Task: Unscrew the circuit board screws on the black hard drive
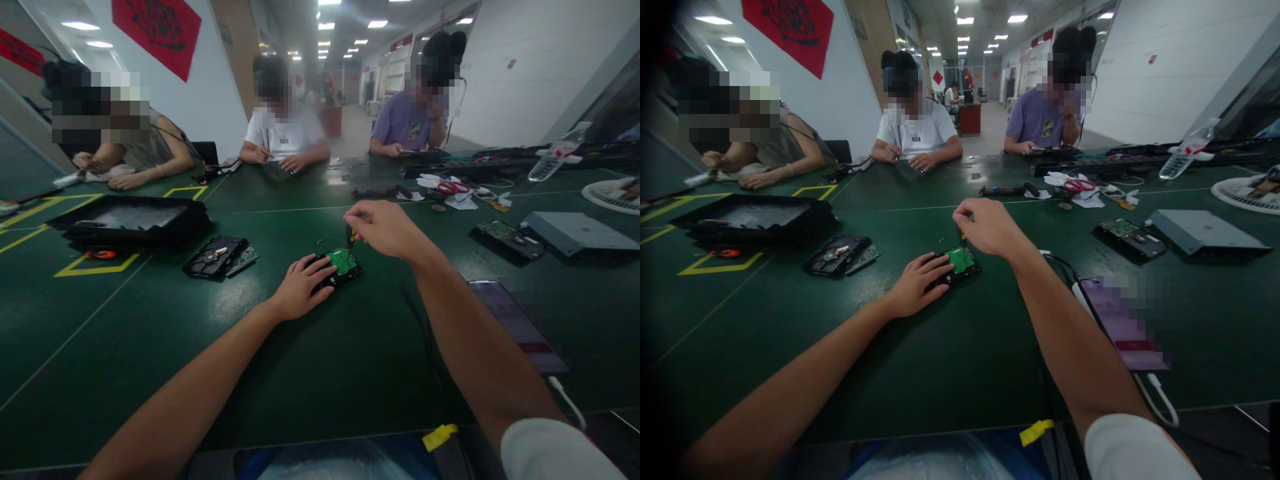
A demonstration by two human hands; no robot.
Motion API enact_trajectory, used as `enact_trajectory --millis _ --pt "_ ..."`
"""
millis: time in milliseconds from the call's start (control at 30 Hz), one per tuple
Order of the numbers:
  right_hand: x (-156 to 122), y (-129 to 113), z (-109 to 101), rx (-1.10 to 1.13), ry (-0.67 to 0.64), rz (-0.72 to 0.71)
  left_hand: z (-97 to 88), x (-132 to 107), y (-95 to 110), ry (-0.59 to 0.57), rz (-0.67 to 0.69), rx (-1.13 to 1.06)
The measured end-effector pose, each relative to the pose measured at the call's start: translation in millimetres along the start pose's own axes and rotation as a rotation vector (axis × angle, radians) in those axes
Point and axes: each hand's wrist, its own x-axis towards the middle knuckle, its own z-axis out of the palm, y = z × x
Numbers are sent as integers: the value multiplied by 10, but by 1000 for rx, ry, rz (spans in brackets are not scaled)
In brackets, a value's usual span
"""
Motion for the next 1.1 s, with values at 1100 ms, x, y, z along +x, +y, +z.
enact_trajectory --millis 1100 --pt "-1 -23 -22 -124 71 11 -11 1 -1 2 2 -14"
